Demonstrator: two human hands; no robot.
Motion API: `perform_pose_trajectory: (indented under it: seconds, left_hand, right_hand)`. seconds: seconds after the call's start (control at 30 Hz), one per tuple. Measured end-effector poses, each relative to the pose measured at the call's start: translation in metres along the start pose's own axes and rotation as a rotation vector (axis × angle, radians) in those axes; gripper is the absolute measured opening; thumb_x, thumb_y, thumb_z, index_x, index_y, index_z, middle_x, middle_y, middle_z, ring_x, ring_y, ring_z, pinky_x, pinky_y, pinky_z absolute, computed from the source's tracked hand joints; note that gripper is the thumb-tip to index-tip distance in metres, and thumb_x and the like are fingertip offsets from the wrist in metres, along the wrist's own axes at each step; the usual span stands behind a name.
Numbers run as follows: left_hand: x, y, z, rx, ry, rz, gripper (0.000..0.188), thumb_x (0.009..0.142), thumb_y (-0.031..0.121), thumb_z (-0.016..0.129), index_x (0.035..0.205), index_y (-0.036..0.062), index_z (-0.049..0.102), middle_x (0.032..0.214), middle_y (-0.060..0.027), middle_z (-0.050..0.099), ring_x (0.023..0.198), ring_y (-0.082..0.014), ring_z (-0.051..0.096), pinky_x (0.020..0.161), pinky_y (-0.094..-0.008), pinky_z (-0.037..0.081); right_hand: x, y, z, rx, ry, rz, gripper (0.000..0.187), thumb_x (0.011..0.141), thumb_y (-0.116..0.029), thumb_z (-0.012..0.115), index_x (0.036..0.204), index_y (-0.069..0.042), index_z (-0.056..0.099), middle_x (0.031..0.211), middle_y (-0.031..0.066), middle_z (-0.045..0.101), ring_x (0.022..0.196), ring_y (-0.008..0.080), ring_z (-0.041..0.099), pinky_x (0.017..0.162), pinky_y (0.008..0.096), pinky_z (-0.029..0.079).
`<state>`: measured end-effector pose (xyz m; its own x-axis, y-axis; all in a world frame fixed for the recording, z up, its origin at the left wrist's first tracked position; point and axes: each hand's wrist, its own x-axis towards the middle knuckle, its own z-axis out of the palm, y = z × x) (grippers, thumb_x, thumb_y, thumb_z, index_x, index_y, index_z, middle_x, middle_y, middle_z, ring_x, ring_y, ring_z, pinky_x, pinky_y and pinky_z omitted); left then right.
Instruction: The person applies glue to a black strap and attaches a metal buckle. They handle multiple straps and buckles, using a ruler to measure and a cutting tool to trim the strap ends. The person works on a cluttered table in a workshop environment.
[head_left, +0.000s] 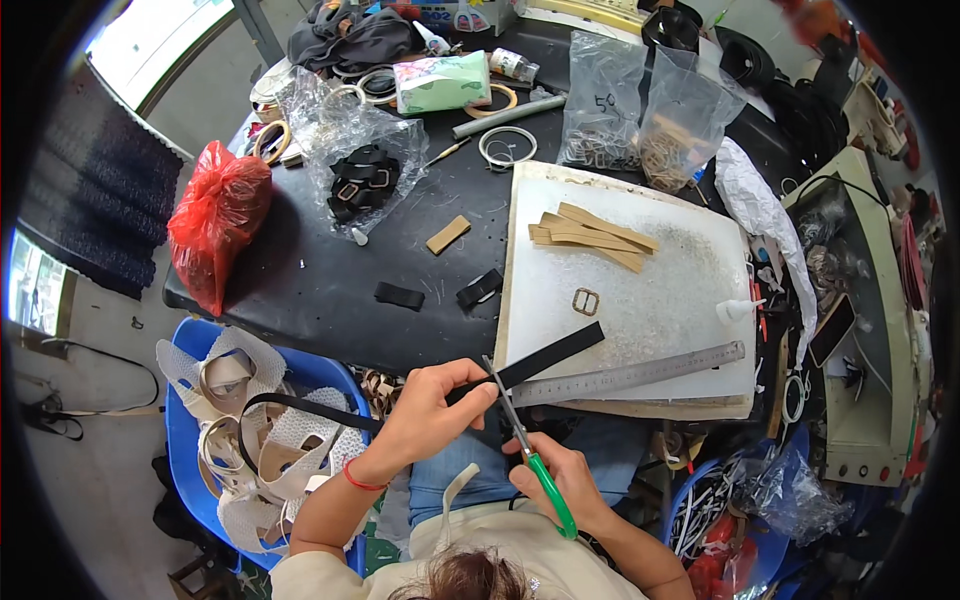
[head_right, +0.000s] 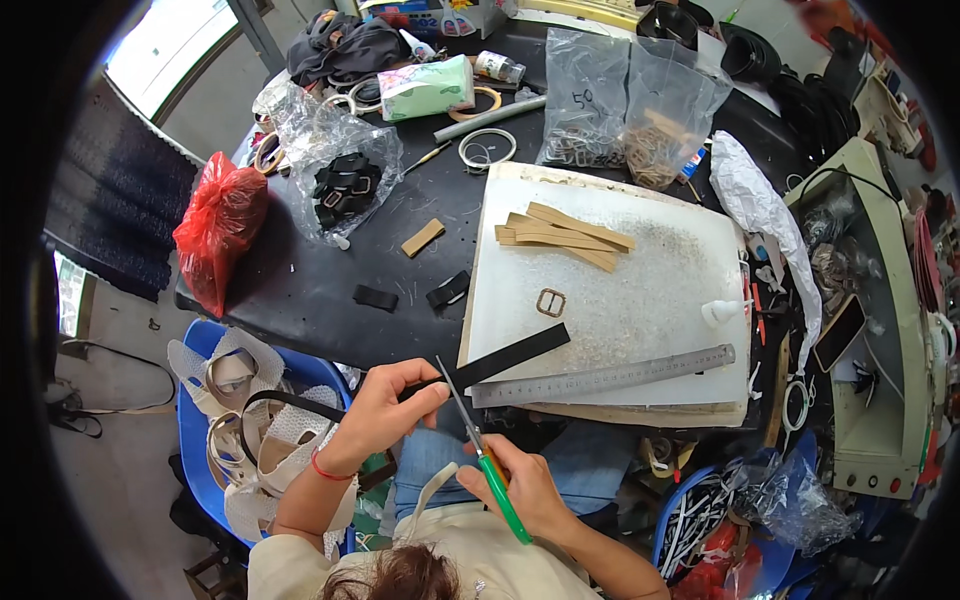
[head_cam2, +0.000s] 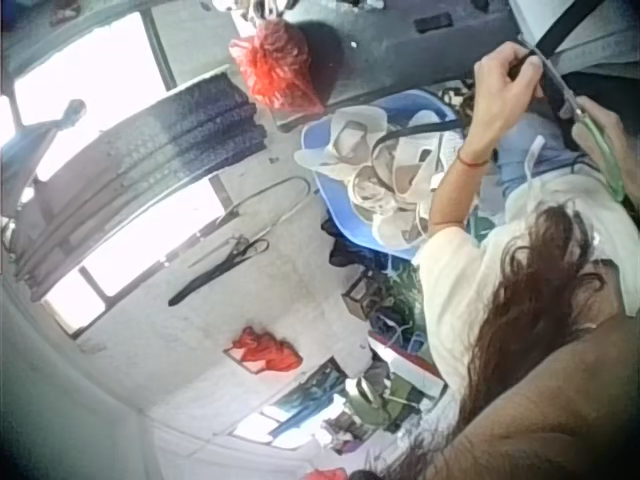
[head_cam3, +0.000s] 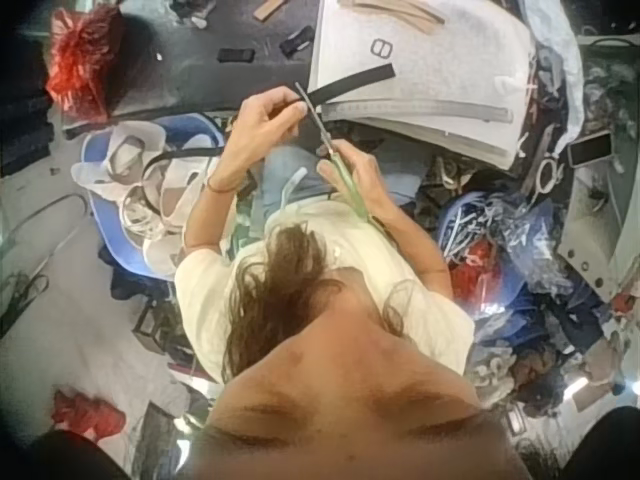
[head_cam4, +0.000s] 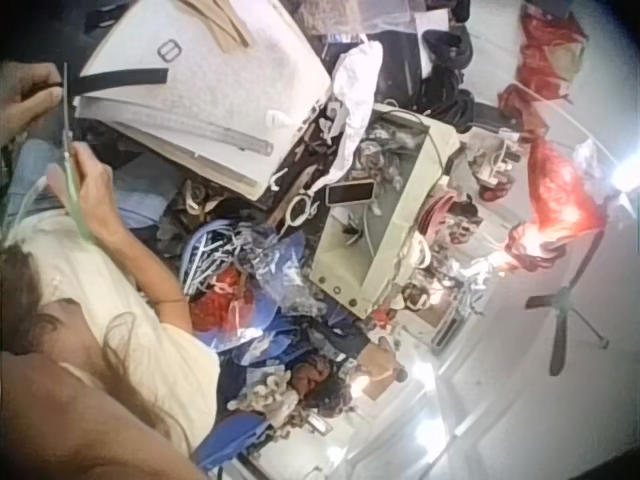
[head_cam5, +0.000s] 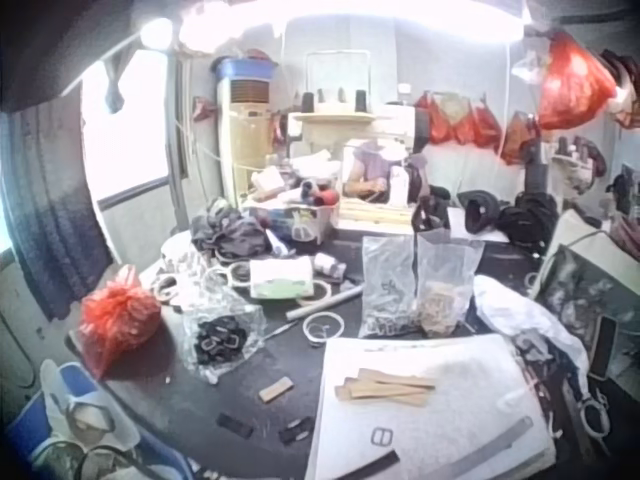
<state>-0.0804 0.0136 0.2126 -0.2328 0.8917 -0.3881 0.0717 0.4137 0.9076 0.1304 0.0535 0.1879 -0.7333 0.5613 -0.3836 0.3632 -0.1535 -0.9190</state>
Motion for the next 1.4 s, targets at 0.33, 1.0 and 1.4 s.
perform_pose_trajectory:
  seconds: [0.33, 1.0, 1.4]
  left_hand:
    - [-0.022, -0.036, -0.057, 1.062, 0.897, 0.331, 0.043, 0.086, 0.009, 0.065, 0.127, 0.0003, 0.056, 0.126, -0.0199, 0.058, 0.119, -0.0381, 0.051, 0.101, -0.0435, 0.039]
    - [0.018, 0.003, 0.063, 0.735, 0.023, 0.613, 0.040, 0.095, 0.008, 0.053, 0.132, -0.0039, 0.050, 0.133, -0.0222, 0.053, 0.127, -0.0412, 0.048, 0.107, -0.0464, 0.037]
    - [0.026, -0.014, 0.060, 0.886, 0.385, 0.736, 0.034, 0.084, -0.004, 0.061, 0.118, -0.0027, 0.061, 0.118, -0.0200, 0.061, 0.113, -0.0374, 0.058, 0.094, -0.0416, 0.048]
  right_hand:
    - [-0.041, -0.013, -0.054, -0.112, 0.293, -0.374, 0.054, 0.078, -0.024, 0.082, 0.122, -0.003, 0.058, 0.080, 0.0056, 0.062, 0.065, 0.0096, 0.052, 0.062, 0.0260, 0.047]
    - [0.005, 0.059, -0.146, -1.198, 0.630, -1.024, 0.028, 0.083, -0.018, 0.065, 0.108, -0.006, 0.066, 0.118, 0.0092, 0.064, 0.106, 0.0249, 0.062, 0.098, 0.0419, 0.045]
    - [-0.047, 0.047, -0.346, -1.264, 1.216, -0.282, 0.025, 0.092, -0.008, 0.054, 0.114, -0.003, 0.064, 0.091, 0.0135, 0.063, 0.087, 0.0330, 0.059, 0.077, 0.0414, 0.045]
